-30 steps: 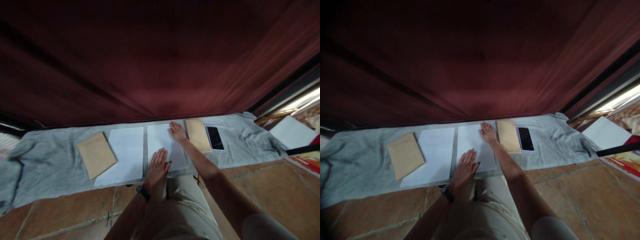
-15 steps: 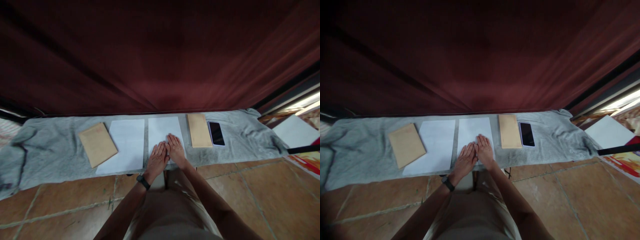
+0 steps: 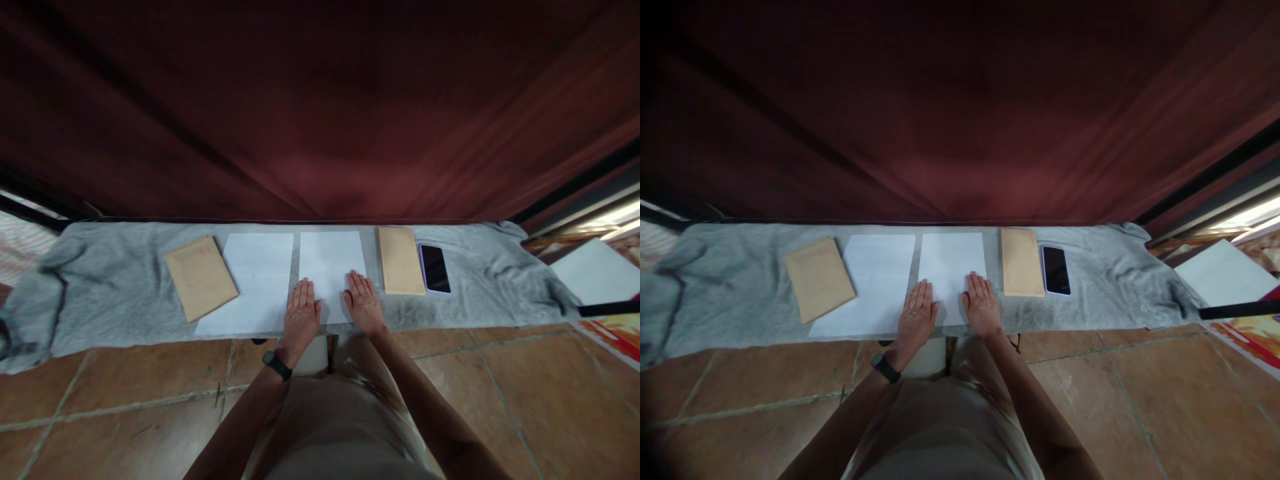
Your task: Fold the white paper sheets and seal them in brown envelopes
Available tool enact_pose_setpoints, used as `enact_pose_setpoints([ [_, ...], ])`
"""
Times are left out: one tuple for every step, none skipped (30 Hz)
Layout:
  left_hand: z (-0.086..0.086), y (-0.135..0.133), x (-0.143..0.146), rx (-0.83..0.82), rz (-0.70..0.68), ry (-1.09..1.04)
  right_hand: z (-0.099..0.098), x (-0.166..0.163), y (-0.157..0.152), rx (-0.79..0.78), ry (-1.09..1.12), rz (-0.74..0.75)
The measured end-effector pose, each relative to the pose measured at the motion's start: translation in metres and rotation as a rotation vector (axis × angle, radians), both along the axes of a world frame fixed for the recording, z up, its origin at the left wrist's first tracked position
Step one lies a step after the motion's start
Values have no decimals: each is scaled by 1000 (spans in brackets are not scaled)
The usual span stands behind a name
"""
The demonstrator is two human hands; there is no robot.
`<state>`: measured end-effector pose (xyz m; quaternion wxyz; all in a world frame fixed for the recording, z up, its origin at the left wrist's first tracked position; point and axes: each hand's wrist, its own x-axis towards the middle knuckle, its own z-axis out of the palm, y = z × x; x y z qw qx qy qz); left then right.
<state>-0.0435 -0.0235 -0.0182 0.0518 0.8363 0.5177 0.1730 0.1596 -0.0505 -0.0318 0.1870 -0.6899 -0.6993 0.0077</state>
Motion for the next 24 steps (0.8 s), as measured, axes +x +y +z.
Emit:
enact_pose_setpoints([
  [1,-1,4,0,-8,-10,0,0,0,-1,0,-1],
  [2,-2,10,-2,-35,-19,1,0,0,-3,0,-2],
  [3,-3,17,-6,-77,-28,2,0,0,-5,-2,-1],
  [4,-4,25,-14,-124,-33,3,0,-1,-9,-4,2],
  [4,-4,33,-26,-165,-30,3,0,-1,-14,-8,7],
  [4,-3,41,-40,-188,-21,4,1,-1,-19,-12,10],
  [4,-2,47,-53,-196,-5,4,1,-1,-24,-15,14],
  [4,-1,51,-65,-194,14,4,1,-1,-27,-18,17],
  [3,1,54,-72,-185,34,4,1,-1,-27,-18,17],
  [3,3,54,-74,-175,52,4,1,-1,-25,-17,16],
  [2,5,53,-73,-166,66,3,1,-1,-22,-14,15],
  [1,7,50,-68,-157,75,2,0,0,-17,-9,13],
  [1,8,47,-63,-146,78,1,0,0,-13,-3,10],
  [0,9,43,-57,-131,78,0,0,0,-9,3,6],
  [0,9,39,-52,-112,76,-1,0,0,-6,9,3],
  [-1,9,36,-47,-92,73,-1,1,0,-4,14,1],
  [-1,9,34,-41,-70,72,-1,1,0,-1,18,1],
  [-1,9,32,-36,-51,73,-1,1,1,0,21,2],
  [-1,8,30,-32,-37,74,0,1,1,1,23,2],
  [-1,8,29,-28,-28,75,1,1,1,-2,25,-2],
  [-1,8,29,-25,-22,76,3,-1,1,-7,26,-10],
  [-1,7,28,-22,-20,75,5,-4,1,-13,29,-20],
  [-1,7,28,-18,-22,73,6,-7,1,-21,32,-27],
  [-1,7,28,-13,-27,72,7,-12,1,-28,36,-24],
])
